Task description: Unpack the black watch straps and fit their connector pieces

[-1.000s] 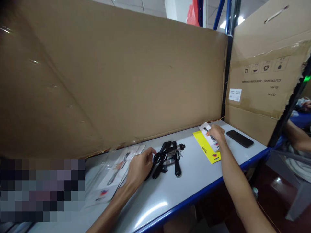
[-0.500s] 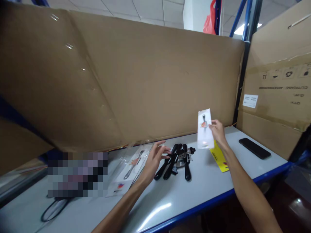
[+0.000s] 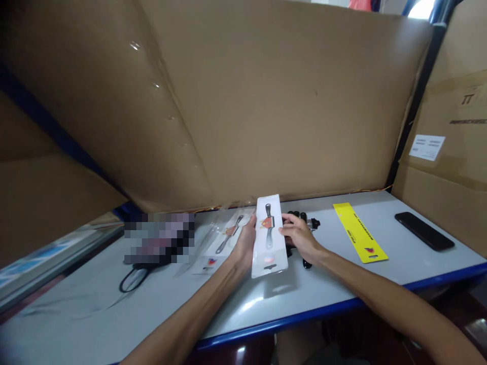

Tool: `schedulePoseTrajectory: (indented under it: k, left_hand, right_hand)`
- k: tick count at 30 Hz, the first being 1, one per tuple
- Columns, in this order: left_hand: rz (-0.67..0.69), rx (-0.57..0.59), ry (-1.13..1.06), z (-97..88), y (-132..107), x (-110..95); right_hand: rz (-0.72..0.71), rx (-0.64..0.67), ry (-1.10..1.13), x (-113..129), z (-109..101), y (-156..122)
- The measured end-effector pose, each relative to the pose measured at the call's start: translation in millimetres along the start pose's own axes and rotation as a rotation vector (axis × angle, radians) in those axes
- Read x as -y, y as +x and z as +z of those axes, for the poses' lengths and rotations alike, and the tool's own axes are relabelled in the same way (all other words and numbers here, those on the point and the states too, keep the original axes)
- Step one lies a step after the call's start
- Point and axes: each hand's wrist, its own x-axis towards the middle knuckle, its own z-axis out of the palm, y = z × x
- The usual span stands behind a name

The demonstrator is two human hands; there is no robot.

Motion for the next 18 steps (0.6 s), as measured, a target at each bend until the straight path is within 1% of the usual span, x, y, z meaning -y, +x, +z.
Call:
schedulePoseTrajectory:
  k: [2, 5, 7, 9, 11, 13, 16, 18]
  left_hand:
    - [0.013, 0.008, -0.027, 2.1, 0.0, -1.9]
    - [0.063, -0.007, -0.072, 3.0, -2.6, -8.3]
    - [0.096, -0.028, -0.103, 0.7, -5.0, -14.6]
    - [0.122, -0.026, -0.134, -3.1, -6.5, -21.1]
    - [0.140, -0.007, -0.162, -6.9, -6.6, -26.4]
    - [0.141, 0.008, -0.178, -9.7, -5.5, -29.7]
    - [0.144, -0.001, -0.182, -11.6, -3.1, -30.4]
    - [0.161, -0.005, -0.183, -12.5, -1.4, -28.9]
  right_hand:
    - [-0.106, -0.018, -0.172, 1.0, -1.9, -3.3]
    - [-0.378, -0.050, -0.509, 2.7, -0.9, -14.4]
    - [-0.539, -0.008, -0.686, 3.5, -0.2, -22.6]
    - [-0.656, 0.069, -0.810, 3.2, -1.1, -28.1]
    - [-0.734, 0.130, -0.899, 1.6, -3.0, -30.1]
    - [-0.777, 0.150, -0.967, -0.6, -4.6, -29.7]
    - [-0.817, 0.125, -1.054, -2.4, -4.2, -28.9]
    - [-0.865, 0.076, -1.122, -1.9, -2.0, -29.8]
